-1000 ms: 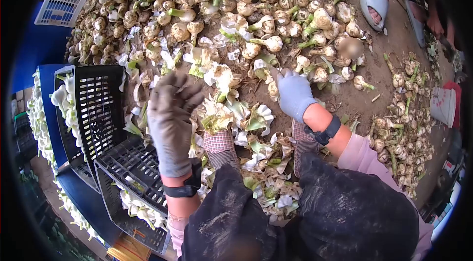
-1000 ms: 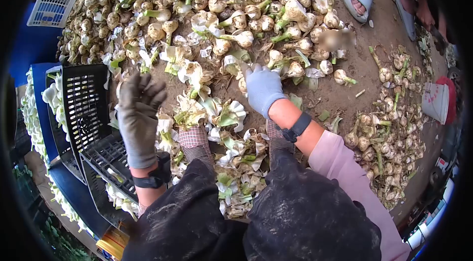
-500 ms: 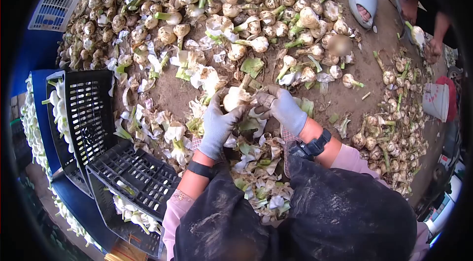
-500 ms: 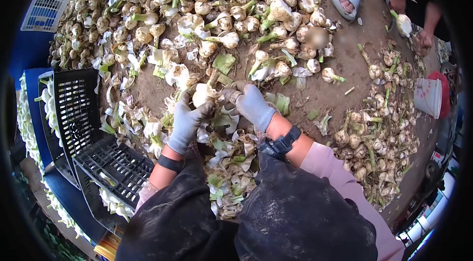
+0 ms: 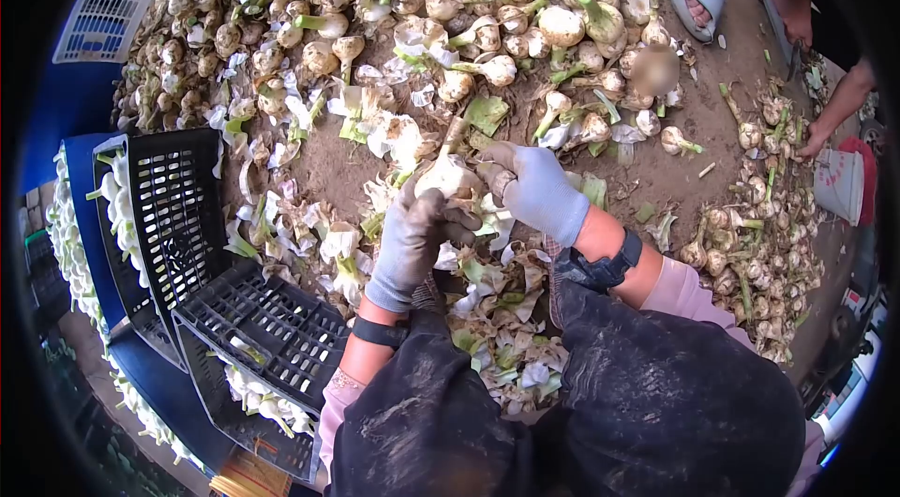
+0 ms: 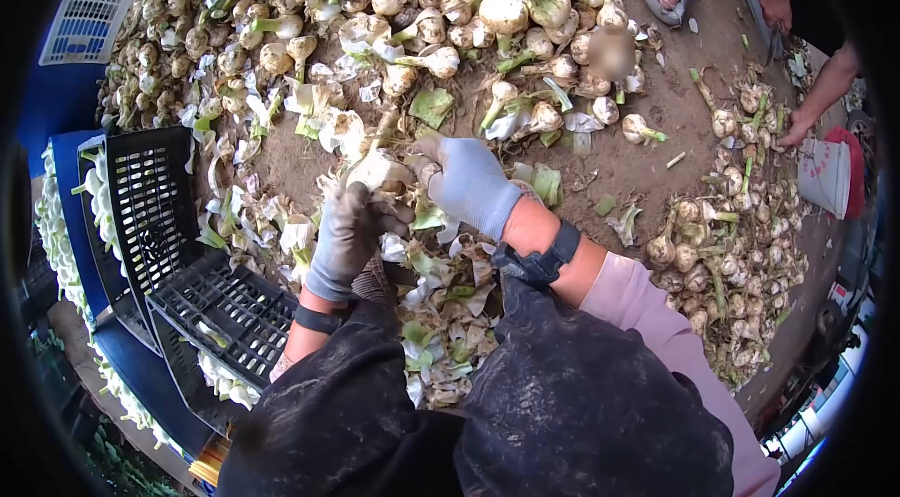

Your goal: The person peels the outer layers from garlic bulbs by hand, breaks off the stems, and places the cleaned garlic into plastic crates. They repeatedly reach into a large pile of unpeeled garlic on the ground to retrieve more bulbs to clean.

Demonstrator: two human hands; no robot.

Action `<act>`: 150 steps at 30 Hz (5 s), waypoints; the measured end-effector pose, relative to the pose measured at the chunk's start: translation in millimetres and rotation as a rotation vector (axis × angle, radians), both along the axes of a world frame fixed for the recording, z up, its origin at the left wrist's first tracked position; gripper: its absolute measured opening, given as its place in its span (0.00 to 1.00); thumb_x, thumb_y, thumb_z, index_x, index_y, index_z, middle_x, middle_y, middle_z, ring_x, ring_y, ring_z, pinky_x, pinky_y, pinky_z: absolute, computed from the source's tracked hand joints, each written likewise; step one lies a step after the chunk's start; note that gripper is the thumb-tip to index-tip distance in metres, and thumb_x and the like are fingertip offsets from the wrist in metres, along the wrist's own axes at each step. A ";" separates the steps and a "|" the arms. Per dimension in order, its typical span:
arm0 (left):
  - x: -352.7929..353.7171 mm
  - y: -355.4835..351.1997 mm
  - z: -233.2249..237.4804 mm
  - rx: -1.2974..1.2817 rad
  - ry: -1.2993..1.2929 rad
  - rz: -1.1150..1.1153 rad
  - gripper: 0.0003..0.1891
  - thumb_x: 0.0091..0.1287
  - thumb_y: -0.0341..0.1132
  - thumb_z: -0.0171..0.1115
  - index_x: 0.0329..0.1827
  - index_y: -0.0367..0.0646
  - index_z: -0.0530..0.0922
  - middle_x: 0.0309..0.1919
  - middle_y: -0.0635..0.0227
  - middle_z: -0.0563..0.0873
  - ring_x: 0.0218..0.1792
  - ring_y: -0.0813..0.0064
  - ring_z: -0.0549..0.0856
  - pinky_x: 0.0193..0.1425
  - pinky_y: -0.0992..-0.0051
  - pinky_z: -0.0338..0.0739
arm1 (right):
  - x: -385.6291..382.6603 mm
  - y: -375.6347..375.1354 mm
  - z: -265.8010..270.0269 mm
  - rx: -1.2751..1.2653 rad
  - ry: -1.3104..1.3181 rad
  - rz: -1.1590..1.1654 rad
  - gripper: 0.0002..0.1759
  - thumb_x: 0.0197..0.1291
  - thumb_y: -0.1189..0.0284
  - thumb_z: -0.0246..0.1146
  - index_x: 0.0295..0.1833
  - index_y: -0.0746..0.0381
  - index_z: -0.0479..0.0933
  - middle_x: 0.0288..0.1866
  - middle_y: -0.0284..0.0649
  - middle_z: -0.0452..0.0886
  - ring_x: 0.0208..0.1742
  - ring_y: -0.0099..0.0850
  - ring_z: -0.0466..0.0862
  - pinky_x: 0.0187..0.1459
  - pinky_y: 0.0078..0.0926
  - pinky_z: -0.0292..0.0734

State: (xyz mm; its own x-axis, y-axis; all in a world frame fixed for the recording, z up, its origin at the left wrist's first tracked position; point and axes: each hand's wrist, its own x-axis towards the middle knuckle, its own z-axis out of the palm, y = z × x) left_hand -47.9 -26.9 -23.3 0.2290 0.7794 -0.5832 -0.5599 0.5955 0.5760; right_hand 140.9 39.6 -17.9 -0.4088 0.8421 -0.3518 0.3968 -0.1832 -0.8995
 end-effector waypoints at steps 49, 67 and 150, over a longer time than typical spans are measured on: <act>-5.7 -7.6 2.3 -0.041 -0.035 0.002 0.31 0.73 0.56 0.47 0.73 0.46 0.60 0.42 0.64 0.84 0.23 0.77 0.81 0.21 0.83 0.73 | -11.7 -14.2 2.8 0.362 -0.485 0.255 0.14 0.55 0.69 0.64 0.43 0.67 0.79 0.25 0.49 0.81 0.31 0.51 0.83 0.37 0.42 0.80; -11.2 4.1 11.0 0.610 0.990 -0.178 0.20 0.60 0.38 0.70 0.50 0.36 0.79 0.46 0.58 0.81 0.48 0.67 0.82 0.53 0.70 0.76 | -15.6 -21.4 4.0 -0.396 -0.112 0.146 0.15 0.55 0.71 0.61 0.43 0.70 0.80 0.32 0.55 0.84 0.37 0.45 0.86 0.39 0.35 0.78; -5.5 12.2 22.2 0.125 0.595 0.123 0.24 0.75 0.45 0.53 0.64 0.35 0.70 0.42 0.69 0.80 0.42 0.77 0.81 0.50 0.79 0.76 | -16.0 -10.1 19.5 -0.561 0.268 -0.038 0.12 0.65 0.75 0.61 0.51 0.67 0.78 0.40 0.36 0.84 0.40 0.20 0.80 0.43 0.23 0.76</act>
